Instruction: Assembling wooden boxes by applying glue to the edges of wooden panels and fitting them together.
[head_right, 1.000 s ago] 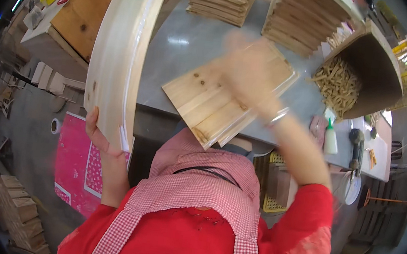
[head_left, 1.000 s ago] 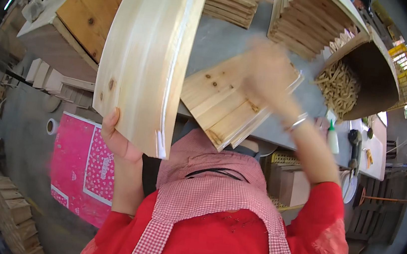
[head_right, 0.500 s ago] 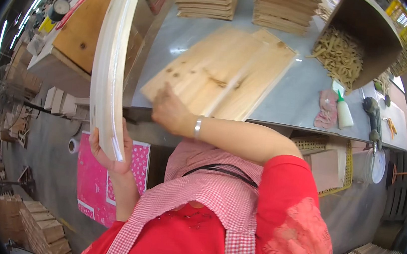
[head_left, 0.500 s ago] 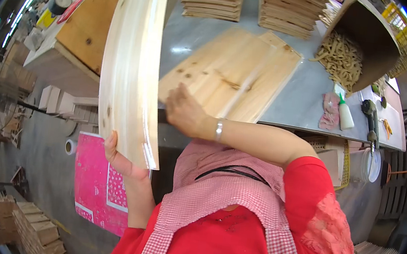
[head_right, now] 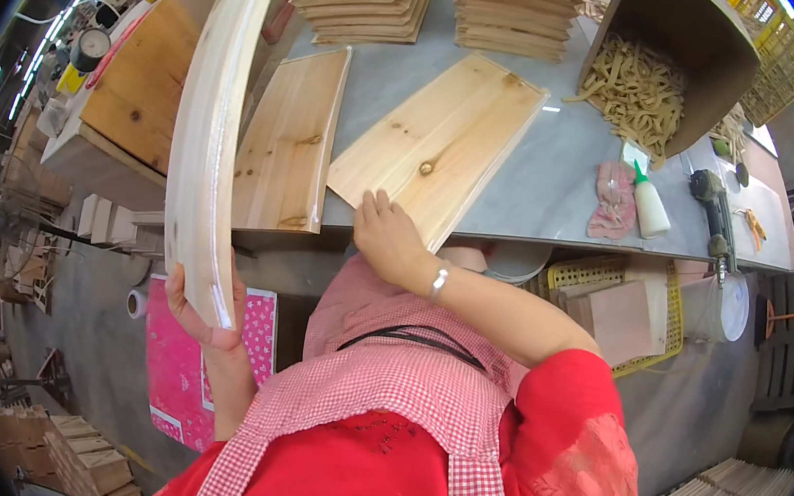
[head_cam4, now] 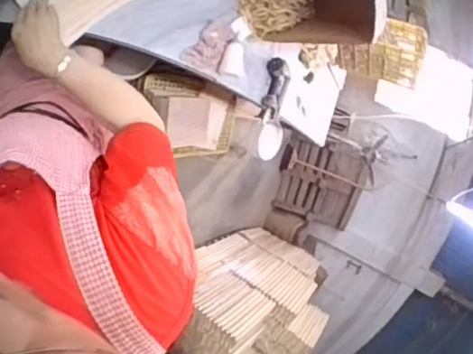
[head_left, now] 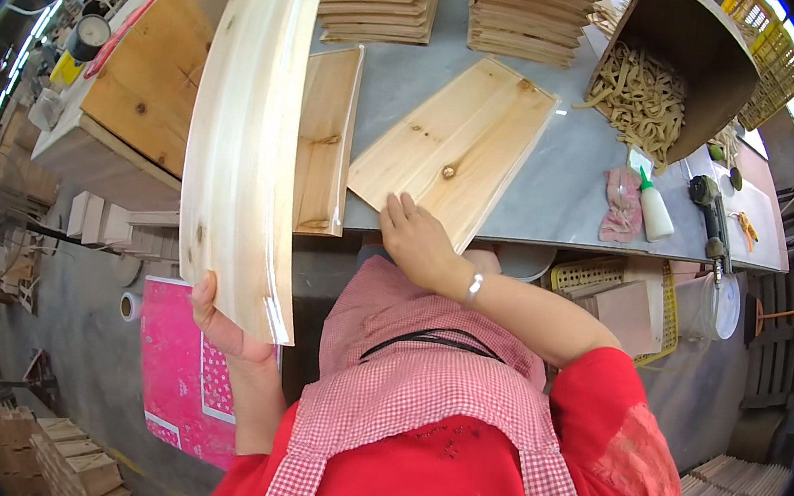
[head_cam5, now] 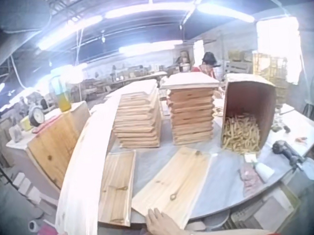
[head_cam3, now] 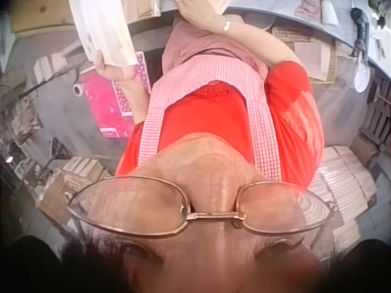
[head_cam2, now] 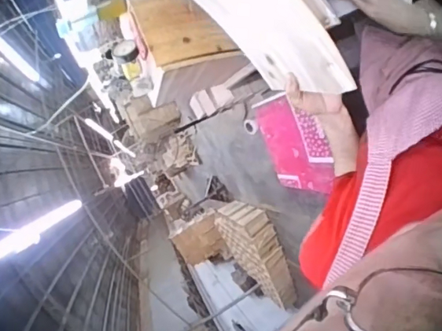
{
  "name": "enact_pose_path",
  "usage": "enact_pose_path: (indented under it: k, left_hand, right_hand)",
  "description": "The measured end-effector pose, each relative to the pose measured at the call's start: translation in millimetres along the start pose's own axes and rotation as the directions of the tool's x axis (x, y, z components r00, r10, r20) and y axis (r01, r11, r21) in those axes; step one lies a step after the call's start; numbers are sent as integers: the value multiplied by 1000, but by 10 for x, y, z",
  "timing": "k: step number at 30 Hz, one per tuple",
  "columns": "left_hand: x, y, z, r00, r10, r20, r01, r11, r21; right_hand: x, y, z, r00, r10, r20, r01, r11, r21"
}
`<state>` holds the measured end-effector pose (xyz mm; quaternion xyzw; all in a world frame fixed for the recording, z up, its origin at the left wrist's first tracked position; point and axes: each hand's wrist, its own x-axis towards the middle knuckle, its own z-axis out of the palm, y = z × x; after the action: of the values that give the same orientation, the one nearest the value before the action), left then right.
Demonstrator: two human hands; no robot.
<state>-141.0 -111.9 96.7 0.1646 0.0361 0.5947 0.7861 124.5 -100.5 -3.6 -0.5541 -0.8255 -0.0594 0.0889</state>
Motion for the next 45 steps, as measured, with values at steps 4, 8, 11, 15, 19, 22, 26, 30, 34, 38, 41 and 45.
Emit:
enact_pose_path:
  k: [4, 8, 11, 15, 19, 22, 26, 30, 34, 38, 41, 45]
  left_hand:
    - [-49, -86, -77, 998, -43, -53, 44, 999, 21]
    - [19, -269, -133, 992, -69, -102, 71, 997, 25]
    - [83, -354, -35, 989, -86, -120, 90, 995, 34]
    - [52, -299, -122, 992, -79, -99, 88, 992, 88]
    - [-15, -317, -161, 986, -66, -155, 89, 985, 146]
    - [30, -423, -158, 967, -9, -255, 71, 969, 235]
    - [137, -522, -87, 942, 20, -335, 130, 898, 421]
    - [171, -552, -96, 944, 99, -316, 127, 772, 623]
    - [159, -592, -154, 953, 109, -283, 133, 687, 714]
    - [250, -768, -304, 970, 113, -214, 107, 591, 800]
    - [328, -894, -497, 971, 143, -193, 96, 503, 859]
    - [387, -1006, -506, 979, 149, -141, 85, 328, 941]
  right_hand:
    - [-568, 24, -193, 998, -37, -60, 50, 971, 233]
    - [-283, -16, -205, 994, 19, -105, -17, 1000, 23]
    - [-37, 68, 6, 997, 70, -22, -71, 995, -66]
    - [-350, 298, -52, 997, 70, 28, -68, 996, -62]
    - [-1164, 567, -417, 996, -56, 76, 44, 989, 141]
    - [-1274, 511, -511, 980, 146, 137, -167, 973, 161]
    - [-937, 435, -231, 979, 203, -15, -201, 974, 101]
    - [-849, 454, -202, 978, 206, -19, -201, 966, 162]
    - [-1059, 529, -396, 989, 71, 129, -90, 985, 146]
    - [-1057, 543, -386, 992, -3, 126, -18, 986, 165]
    - [-985, 534, -357, 996, 21, 88, -36, 984, 172]
    - [-957, 543, -340, 996, 25, 85, -39, 985, 170]
